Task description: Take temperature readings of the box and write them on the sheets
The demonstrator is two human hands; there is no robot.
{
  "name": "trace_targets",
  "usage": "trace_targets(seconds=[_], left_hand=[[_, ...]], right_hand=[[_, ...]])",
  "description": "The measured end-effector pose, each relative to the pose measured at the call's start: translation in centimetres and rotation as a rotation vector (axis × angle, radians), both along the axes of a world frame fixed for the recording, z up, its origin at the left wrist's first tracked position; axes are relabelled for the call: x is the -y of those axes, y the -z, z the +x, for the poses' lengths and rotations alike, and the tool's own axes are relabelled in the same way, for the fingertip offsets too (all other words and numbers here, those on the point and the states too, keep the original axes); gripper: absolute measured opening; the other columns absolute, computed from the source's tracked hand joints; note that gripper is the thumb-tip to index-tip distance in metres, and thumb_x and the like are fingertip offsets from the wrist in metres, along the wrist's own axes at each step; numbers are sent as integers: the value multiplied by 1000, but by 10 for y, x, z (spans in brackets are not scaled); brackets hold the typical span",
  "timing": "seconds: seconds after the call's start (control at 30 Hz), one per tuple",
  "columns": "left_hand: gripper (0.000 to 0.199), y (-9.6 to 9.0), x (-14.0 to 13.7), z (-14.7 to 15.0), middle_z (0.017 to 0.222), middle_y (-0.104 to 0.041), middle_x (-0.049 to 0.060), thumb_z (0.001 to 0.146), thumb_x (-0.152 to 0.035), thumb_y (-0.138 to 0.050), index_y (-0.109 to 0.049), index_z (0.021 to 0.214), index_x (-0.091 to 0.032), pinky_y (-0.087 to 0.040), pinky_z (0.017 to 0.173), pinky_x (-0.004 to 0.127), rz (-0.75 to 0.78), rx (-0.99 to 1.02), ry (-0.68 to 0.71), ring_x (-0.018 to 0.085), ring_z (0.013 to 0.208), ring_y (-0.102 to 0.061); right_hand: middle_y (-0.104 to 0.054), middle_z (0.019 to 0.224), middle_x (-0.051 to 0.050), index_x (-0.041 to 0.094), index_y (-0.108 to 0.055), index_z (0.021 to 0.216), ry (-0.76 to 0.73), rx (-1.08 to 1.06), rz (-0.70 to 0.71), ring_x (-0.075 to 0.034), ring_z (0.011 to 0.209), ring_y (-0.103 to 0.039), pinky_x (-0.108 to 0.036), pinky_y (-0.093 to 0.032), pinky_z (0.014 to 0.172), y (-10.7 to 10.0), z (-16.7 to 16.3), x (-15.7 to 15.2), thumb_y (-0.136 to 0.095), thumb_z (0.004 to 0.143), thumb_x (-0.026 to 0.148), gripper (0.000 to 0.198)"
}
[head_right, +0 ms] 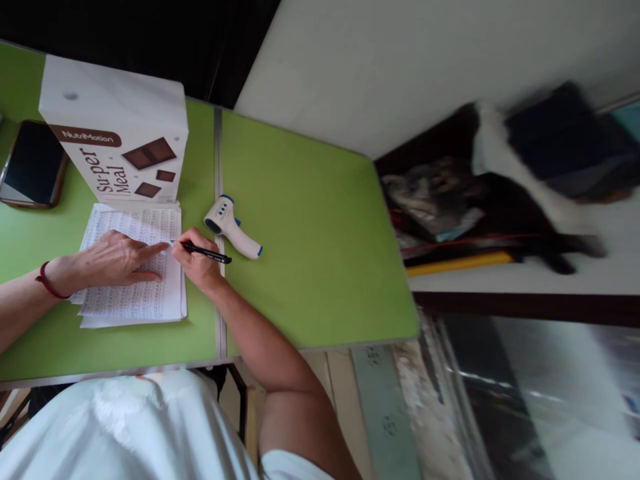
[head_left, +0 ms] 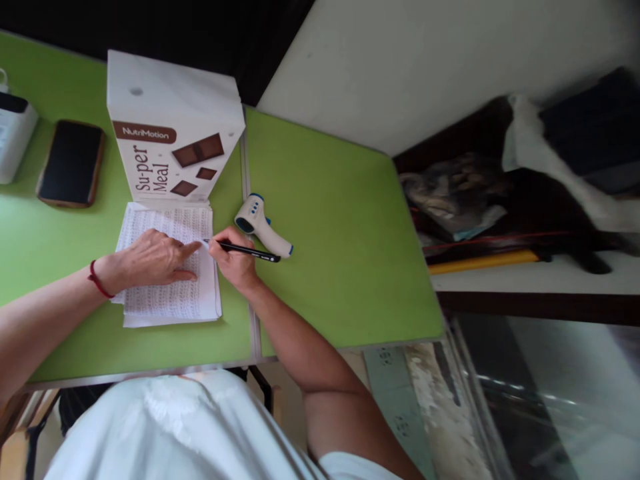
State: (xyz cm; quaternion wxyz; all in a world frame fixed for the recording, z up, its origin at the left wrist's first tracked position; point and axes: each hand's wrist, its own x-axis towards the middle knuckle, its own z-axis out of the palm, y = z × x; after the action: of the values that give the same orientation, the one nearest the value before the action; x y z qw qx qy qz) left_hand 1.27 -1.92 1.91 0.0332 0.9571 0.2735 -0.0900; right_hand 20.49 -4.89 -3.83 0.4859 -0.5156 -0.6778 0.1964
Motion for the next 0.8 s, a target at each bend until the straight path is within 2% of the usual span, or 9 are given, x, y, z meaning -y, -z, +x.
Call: trace_targets(seconds=[0.27, 0.47, 0.8], left_hand=[[62, -3, 0, 3, 68, -69, 10, 94, -54, -48, -46, 137, -10, -26, 46, 28, -20, -47, -19, 27, 63, -67], [59, -6, 0, 4, 78, -72, 13, 92, -51, -51, -46, 137, -12, -32, 50, 28, -57, -75, -37, 29, 70, -69], [61, -3, 0, 1, 72, -70, 12, 93, -52, -50, -45, 137, -11, -31, 49, 28, -48, -45, -27, 27, 65, -67]], right_hand=[[-55, 58, 6, 22, -52, 69, 22, -12, 38, -9, 53, -51, -21, -43, 54, 0, 0, -1, -55, 83, 26, 15], [-54, 58, 6, 22, -52, 68, 29, 18, 43, -9, 53, -50, -21, -42, 53, 1, -1, -1, -55, 83, 26, 16], [-53, 57, 6, 22, -51, 67, 6, -13, 26, -9, 52, -49, -21, -41, 52, 0, 0, -1, -55, 82, 26, 16]])
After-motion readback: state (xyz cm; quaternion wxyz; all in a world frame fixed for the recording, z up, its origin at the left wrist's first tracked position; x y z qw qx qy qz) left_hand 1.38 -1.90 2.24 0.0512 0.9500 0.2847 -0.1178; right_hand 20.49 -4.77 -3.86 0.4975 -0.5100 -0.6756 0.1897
